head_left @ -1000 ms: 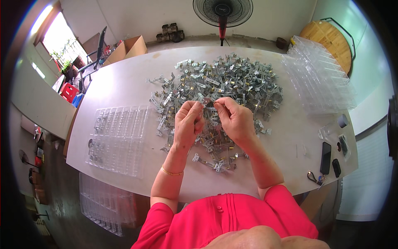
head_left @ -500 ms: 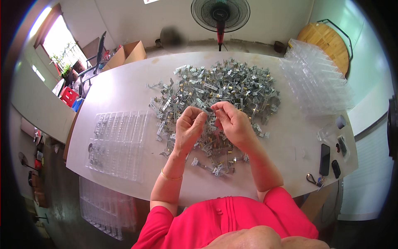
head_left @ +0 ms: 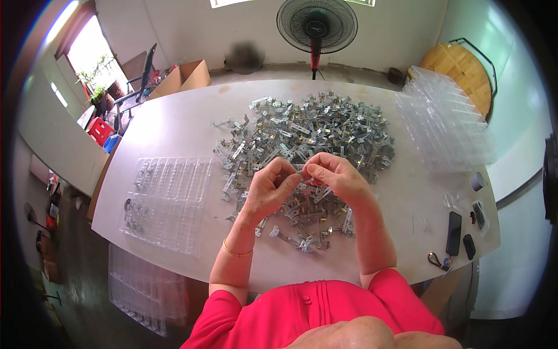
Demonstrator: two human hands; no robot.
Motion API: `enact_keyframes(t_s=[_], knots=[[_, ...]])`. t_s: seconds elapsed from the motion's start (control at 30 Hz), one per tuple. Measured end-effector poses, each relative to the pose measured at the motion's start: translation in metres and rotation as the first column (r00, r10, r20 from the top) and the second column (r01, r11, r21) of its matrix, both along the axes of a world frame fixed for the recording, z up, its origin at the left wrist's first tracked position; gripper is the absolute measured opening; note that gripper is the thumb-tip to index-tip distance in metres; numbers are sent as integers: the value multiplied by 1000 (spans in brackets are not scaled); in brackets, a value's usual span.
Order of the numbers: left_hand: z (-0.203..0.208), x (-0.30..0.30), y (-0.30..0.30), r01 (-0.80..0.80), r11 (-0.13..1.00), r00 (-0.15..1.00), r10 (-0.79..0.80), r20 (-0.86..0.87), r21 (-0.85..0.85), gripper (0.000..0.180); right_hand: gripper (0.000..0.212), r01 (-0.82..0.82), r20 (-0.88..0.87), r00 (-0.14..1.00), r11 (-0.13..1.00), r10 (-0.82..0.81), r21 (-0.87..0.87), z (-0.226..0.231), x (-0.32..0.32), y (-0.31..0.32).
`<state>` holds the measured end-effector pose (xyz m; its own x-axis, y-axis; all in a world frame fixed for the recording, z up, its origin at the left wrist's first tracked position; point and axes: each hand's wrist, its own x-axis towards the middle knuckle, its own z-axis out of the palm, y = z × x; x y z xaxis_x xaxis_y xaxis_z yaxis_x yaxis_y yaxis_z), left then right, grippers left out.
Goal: The person assembles metal components by hand from a pile on the table and places the assembled pieces into compartments of a plastic tray.
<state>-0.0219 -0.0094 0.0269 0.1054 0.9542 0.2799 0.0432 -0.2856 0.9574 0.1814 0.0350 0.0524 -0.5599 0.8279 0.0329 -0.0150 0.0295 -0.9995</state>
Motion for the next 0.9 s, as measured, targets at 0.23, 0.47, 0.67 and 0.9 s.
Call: enact_keyframes(t_s=[0.23,0.47,0.67,0.9], knots=[[-3,3,2,125,992,991,-125,-46,-4,15,15,184,-181,970,975,-160,123,-7,-13,-4],[4,-6,5,87,966,981,-40,191,-243,21,3,173,-30,977,714,-209,679,14,-11,-22],[2,-5,5,109,963,978,-60,198,-248,25,4,100,57,976,662,-211,743,13,-19,-27],[13,-9,-2,279,914,928,-177,327,-295,47,6,174,-26,974,671,-225,721,14,-17,-24]])
